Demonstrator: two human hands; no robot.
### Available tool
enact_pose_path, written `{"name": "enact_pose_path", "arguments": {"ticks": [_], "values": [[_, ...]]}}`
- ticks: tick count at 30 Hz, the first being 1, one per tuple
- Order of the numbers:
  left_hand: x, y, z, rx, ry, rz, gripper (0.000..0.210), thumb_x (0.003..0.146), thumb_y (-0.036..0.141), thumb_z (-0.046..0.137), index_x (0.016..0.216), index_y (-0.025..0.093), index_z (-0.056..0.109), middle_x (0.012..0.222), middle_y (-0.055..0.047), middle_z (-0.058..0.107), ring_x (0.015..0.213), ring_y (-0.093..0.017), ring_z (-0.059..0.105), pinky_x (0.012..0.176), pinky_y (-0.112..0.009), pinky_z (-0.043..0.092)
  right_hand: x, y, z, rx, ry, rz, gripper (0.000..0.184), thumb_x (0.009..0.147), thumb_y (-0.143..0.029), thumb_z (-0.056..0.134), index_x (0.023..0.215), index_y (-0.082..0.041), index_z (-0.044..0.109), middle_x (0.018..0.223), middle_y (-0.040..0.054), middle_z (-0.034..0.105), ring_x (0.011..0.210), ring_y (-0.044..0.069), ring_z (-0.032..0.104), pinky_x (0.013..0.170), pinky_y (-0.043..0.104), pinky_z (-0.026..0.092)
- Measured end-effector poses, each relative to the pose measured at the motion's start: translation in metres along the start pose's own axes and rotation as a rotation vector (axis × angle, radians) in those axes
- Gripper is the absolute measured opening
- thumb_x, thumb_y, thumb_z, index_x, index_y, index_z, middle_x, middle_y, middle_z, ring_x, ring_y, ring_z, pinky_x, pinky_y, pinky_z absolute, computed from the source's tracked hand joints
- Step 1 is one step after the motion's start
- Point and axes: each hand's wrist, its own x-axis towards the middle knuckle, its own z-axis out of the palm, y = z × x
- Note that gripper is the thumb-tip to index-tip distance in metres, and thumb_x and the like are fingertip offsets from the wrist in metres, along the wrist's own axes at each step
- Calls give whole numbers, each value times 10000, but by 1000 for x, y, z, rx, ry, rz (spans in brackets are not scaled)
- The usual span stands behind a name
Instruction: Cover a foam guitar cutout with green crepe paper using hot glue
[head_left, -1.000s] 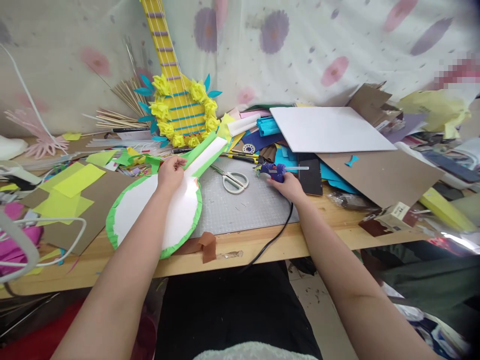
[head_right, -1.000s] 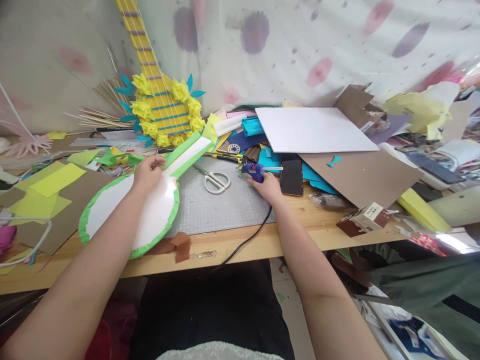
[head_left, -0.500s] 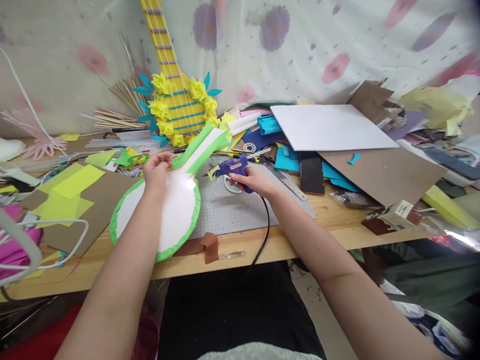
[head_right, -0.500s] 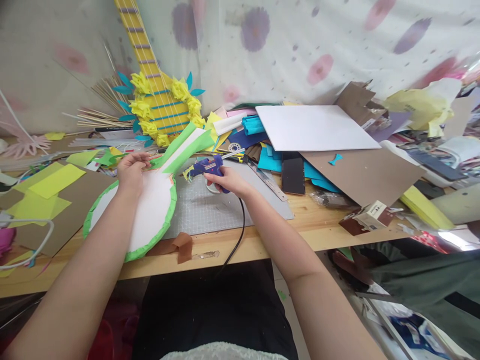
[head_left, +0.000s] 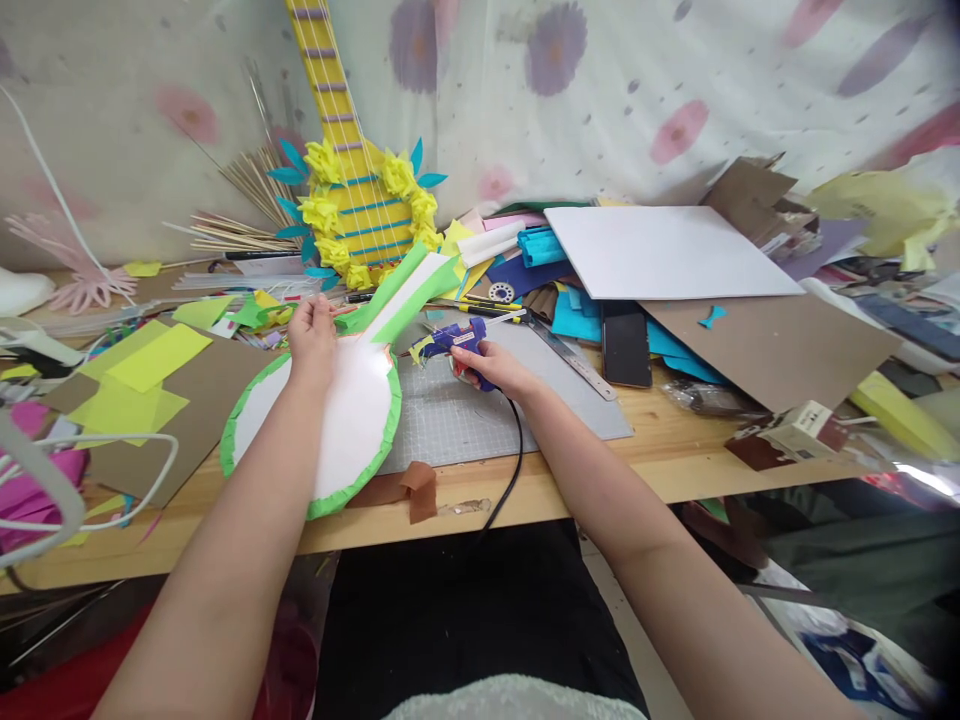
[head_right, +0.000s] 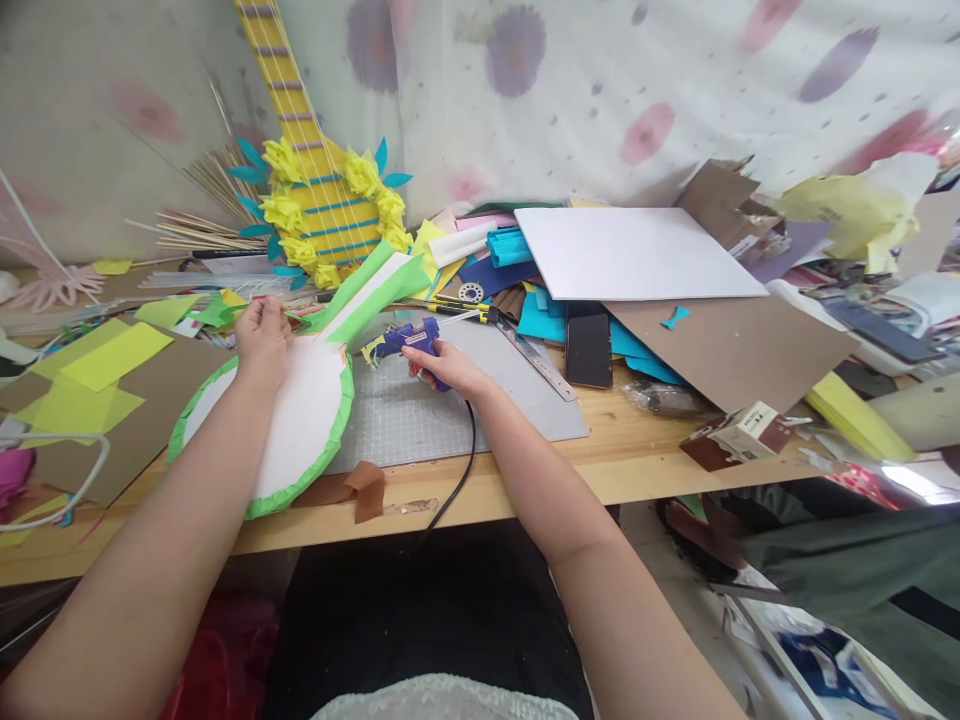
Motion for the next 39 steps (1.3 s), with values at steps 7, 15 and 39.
{"name": "enact_pose_path", "arguments": {"ticks": [7, 15, 39], "values": [[-5, 12, 4, -177, 74, -110, 375, 817, 417, 669, 646, 186, 428, 481, 113, 203, 403, -30, 137, 386, -210, 53, 0, -1, 3, -56, -32, -28, 483, 723, -636, 649, 678, -175, 514, 611, -14, 555, 452, 51, 408, 436, 215, 337], [-11, 25, 7, -273, 134, -185, 332, 978, 249, 422, 655, 170, 415, 450, 108, 207, 394, -31, 137, 381, -174, 47, 0, -1, 3, -87, -18, -7, 460, 749, -606, 644, 676, -174, 504, 579, -27, 523, 449, 51, 404, 430, 214, 319], [-12, 28, 8, -264, 152, -207, 357, 983, 283, 403, 644, 171, 394, 472, 104, 173, 387, -37, 126, 365, -171, 54, 4, -7, 12, -33, 13, 4, 363, 803, -494, 657, 727, -199, 460, 523, -69, 464, 419, 55, 388, 412, 213, 302]]}}
